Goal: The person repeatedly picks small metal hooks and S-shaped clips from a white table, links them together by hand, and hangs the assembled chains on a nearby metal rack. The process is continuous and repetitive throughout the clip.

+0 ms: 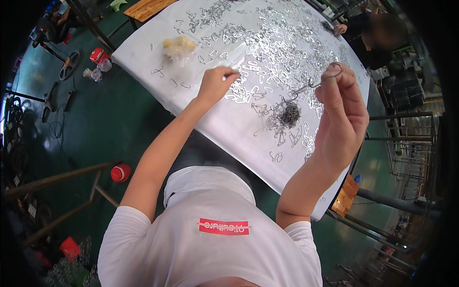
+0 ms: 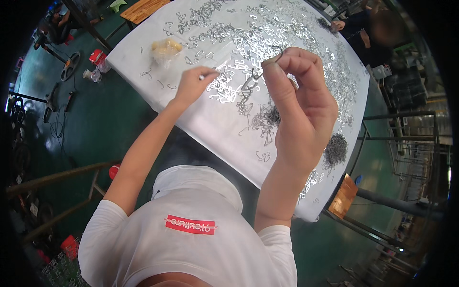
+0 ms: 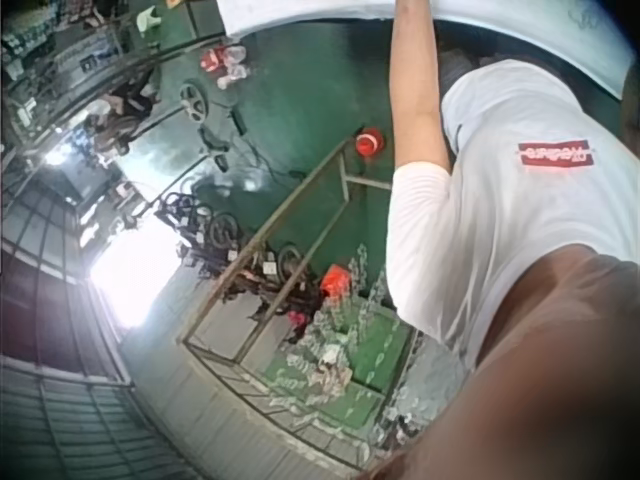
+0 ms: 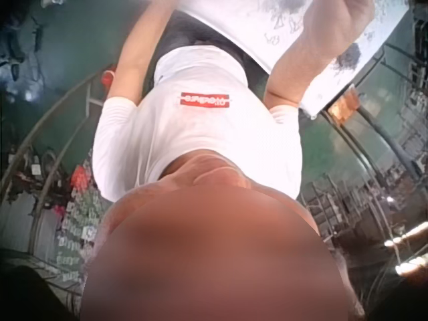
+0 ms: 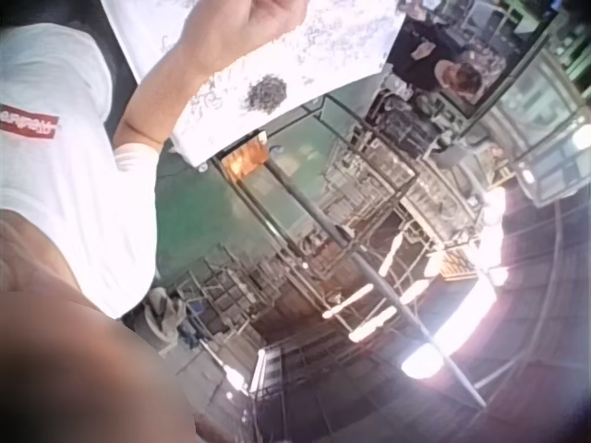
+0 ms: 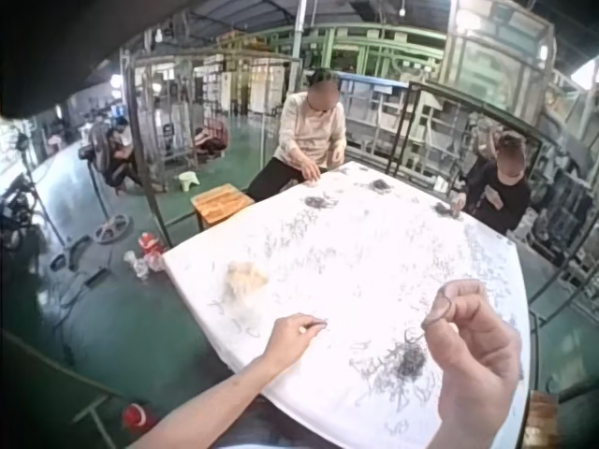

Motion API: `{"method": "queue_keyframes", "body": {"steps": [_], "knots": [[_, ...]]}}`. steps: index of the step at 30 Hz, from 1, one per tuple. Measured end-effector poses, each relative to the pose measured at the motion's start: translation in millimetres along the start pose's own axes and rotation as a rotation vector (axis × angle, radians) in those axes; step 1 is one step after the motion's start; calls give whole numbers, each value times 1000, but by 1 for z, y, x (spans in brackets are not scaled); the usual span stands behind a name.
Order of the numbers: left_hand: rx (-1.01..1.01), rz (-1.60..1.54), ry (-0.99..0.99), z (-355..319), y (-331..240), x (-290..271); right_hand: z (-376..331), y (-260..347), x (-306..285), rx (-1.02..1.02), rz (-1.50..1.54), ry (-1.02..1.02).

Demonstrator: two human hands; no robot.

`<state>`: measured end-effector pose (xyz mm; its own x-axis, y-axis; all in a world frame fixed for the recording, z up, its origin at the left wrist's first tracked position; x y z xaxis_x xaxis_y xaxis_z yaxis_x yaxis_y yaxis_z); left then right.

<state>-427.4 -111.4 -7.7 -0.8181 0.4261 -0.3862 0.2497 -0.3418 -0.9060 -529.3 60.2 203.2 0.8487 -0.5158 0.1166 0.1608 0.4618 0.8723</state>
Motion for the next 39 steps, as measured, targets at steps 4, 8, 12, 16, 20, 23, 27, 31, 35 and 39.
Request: {"method": "queue_keyframes", "body": {"steps": [4, 8, 12, 16, 20, 23, 27, 31, 35, 39], "knots": [[131, 367, 74, -15, 67, 44, -12, 2, 9, 6, 12, 24], [251, 441, 10, -20, 83, 60, -32, -7, 21, 37, 33, 114], [105, 340, 138, -25, 79, 48, -56, -19, 35, 21, -65, 246], [-156, -9, 90, -42, 69, 12, -84, -35, 45, 51, -105, 301], [-130, -290, 76, -67, 52, -19, -112, -56, 50, 17, -104, 327], [-169, -321, 55, -93, 41, -34, -136, -71, 48, 41, -180, 333], [-124, -305, -58, -136, 16, -41, -166, -98, 42, 103, -247, 264], [-64, -376, -88, -162, -4, -37, -185, -125, 35, 113, -320, 194], [-39, -355, -52, -176, -17, -36, -196, -141, 29, 227, -324, 148], [72, -224, -34, -181, -32, -38, -193, -145, 28, 96, -418, 160]]}}
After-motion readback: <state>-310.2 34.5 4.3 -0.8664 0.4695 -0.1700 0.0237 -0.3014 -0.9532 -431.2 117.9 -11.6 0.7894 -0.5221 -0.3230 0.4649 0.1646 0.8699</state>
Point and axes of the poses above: each hand's wrist, its own z-axis towards the middle knuckle, its own x-axis out of the palm, y = z × x, the point moved 5 cm from there along z, towards the middle knuckle, and after that the axes turned 2 degrees about z, right-handed, at the moved point
